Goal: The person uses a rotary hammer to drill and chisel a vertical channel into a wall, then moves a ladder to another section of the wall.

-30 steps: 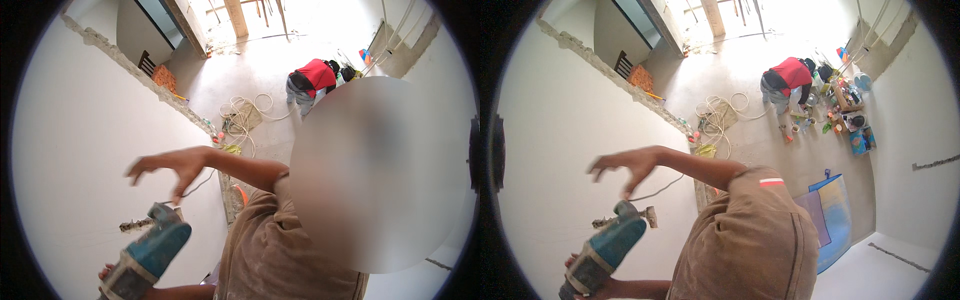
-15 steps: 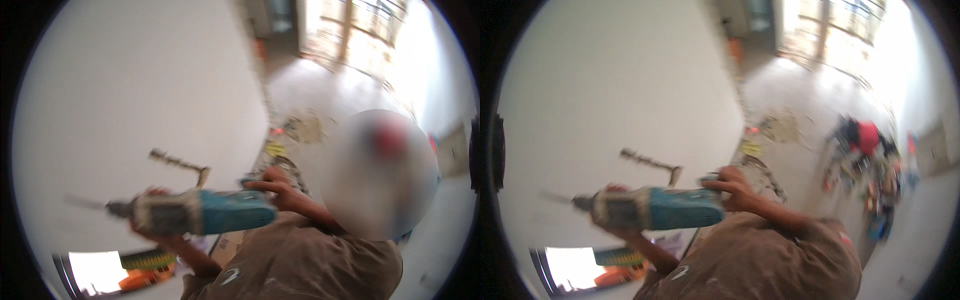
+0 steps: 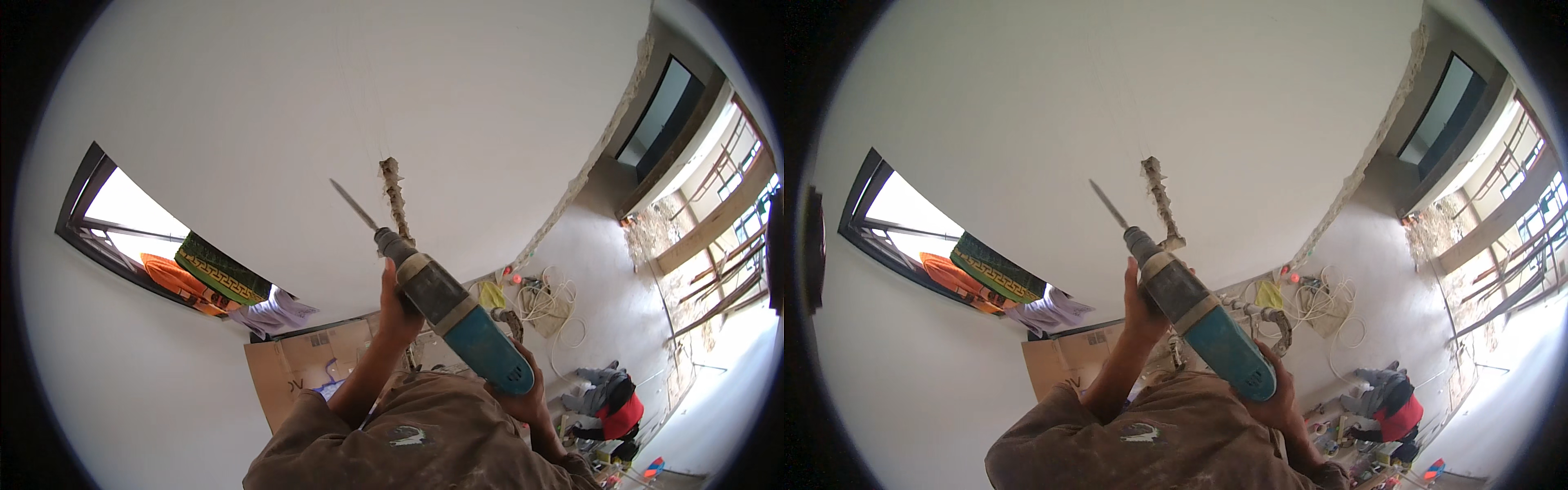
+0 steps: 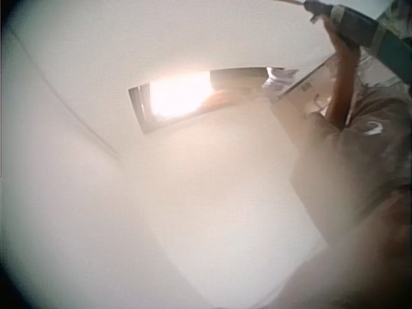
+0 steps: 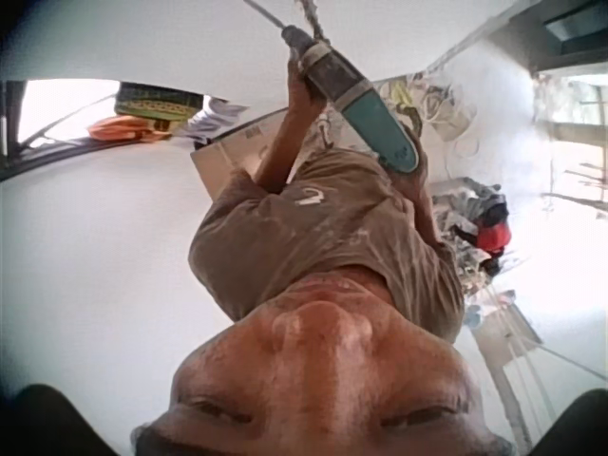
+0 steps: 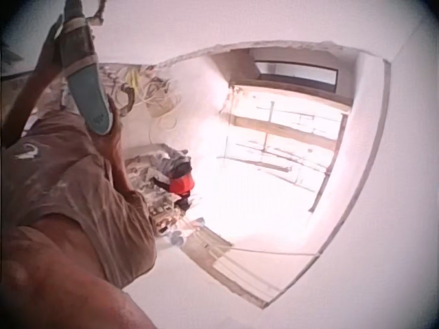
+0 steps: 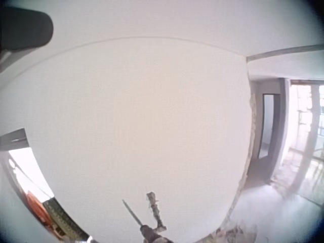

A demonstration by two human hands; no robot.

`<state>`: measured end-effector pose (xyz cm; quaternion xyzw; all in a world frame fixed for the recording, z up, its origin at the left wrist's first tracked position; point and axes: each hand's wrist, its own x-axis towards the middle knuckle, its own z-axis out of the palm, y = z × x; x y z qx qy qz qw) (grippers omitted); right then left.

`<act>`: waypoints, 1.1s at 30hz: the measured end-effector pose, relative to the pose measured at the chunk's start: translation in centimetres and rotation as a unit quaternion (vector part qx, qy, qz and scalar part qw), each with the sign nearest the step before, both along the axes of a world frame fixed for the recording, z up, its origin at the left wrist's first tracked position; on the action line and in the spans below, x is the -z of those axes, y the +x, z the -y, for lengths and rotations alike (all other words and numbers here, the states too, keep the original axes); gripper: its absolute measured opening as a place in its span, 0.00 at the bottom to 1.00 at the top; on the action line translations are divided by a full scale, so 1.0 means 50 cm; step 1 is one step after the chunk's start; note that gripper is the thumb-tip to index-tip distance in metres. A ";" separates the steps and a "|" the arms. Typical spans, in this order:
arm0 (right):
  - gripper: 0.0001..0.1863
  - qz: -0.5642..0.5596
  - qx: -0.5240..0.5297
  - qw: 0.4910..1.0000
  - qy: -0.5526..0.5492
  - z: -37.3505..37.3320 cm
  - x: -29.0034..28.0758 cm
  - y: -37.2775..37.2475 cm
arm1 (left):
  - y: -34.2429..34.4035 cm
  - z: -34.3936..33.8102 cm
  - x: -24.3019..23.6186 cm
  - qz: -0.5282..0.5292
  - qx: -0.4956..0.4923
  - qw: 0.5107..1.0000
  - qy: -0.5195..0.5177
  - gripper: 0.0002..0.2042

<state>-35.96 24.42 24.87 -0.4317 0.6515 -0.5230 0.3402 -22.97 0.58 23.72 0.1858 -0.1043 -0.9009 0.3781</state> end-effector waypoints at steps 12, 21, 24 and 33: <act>0.55 0.072 -0.007 0.997 -0.028 0.024 -0.026 0.048 | -0.079 0.045 0.030 0.085 0.029 0.988 -0.124 0.25; 0.51 0.050 -0.012 0.998 -0.025 0.072 0.019 0.035 | -0.080 0.099 0.019 0.096 0.045 0.988 -0.115 0.24; 0.52 -0.011 -0.008 0.998 -0.059 0.075 0.035 0.047 | -0.076 0.110 0.042 0.105 0.047 0.988 -0.106 0.25; 0.33 0.202 0.006 0.977 0.067 0.058 0.032 0.032 | -0.068 0.103 0.052 0.096 0.047 0.990 -0.091 0.30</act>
